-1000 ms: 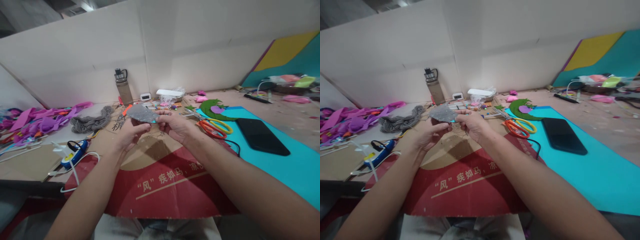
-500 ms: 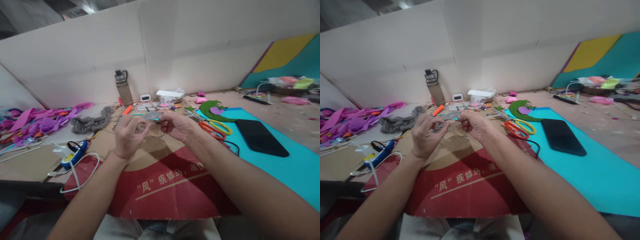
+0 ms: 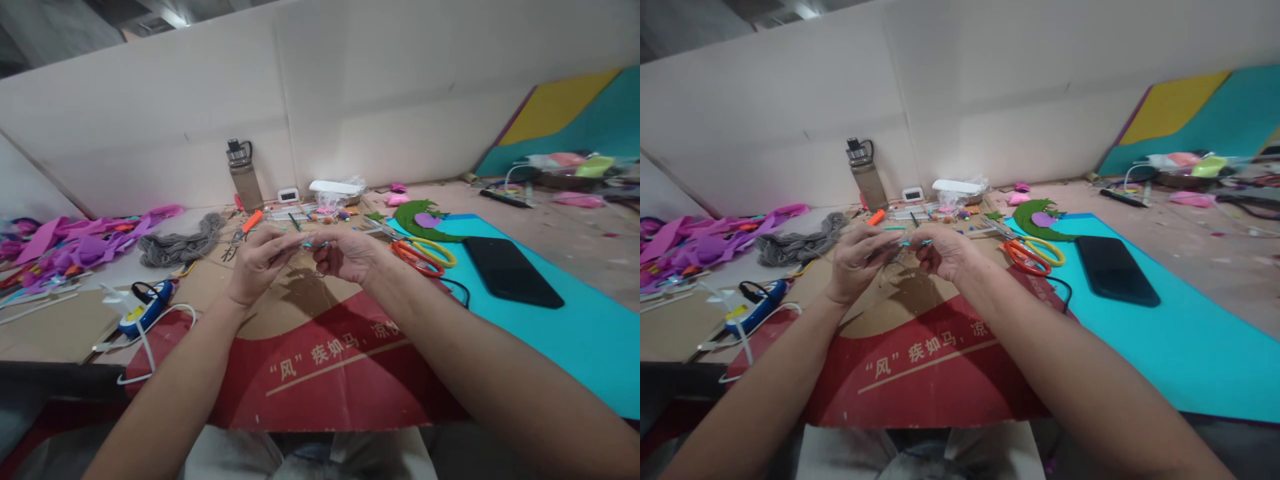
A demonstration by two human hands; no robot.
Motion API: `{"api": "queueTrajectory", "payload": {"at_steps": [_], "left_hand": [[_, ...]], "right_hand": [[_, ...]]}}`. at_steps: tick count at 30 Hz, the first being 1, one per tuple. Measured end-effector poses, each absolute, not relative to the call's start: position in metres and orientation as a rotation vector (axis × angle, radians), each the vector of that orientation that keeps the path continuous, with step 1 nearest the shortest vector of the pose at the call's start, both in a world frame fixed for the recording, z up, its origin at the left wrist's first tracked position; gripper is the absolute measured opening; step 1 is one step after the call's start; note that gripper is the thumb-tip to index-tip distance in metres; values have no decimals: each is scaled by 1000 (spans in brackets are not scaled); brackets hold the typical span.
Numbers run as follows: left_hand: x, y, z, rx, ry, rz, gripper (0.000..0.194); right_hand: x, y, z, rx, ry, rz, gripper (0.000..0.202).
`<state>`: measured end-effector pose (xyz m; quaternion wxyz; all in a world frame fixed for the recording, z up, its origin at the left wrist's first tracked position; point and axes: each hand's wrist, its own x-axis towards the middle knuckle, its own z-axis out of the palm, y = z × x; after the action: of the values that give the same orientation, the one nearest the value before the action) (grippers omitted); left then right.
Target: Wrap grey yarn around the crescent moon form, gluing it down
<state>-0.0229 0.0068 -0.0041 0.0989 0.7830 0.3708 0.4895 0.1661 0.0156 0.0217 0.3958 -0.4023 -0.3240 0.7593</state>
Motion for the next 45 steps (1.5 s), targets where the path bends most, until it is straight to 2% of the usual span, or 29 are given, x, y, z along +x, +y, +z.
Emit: {"api": "queueTrajectory", "payload": {"at_steps": [8,11,16,20,24,32,39,45], "left_hand": [[-17,8,13,2119,1123,1545,13],[-19,13,19,2031,1164,1566,14],[-23,21,32,1895,1192,1486,20],[-20,22,46,1841,1188,1356,23],[-17,24,56,1822,1198,1251,23],[-13,29,73,1890,1183,1119,20],[-11,30,75,1934,1143,1172,16],[-25,38,67,1770,1167,1302,25]], "right_hand": [[171,16,28,-848,-861,1959,6],[175,18,29,-745,-928,1938,14],[177,22,24,-700,-1146,1631,33],[178,24,23,-819,-1293,1336,40],[180,27,23,-851,-1332,1205,36],[181,36,13,-775,-1404,1112,12],[177,30,19,-785,-1337,1106,9],[172,27,19,-796,-1368,1177,15]]}}
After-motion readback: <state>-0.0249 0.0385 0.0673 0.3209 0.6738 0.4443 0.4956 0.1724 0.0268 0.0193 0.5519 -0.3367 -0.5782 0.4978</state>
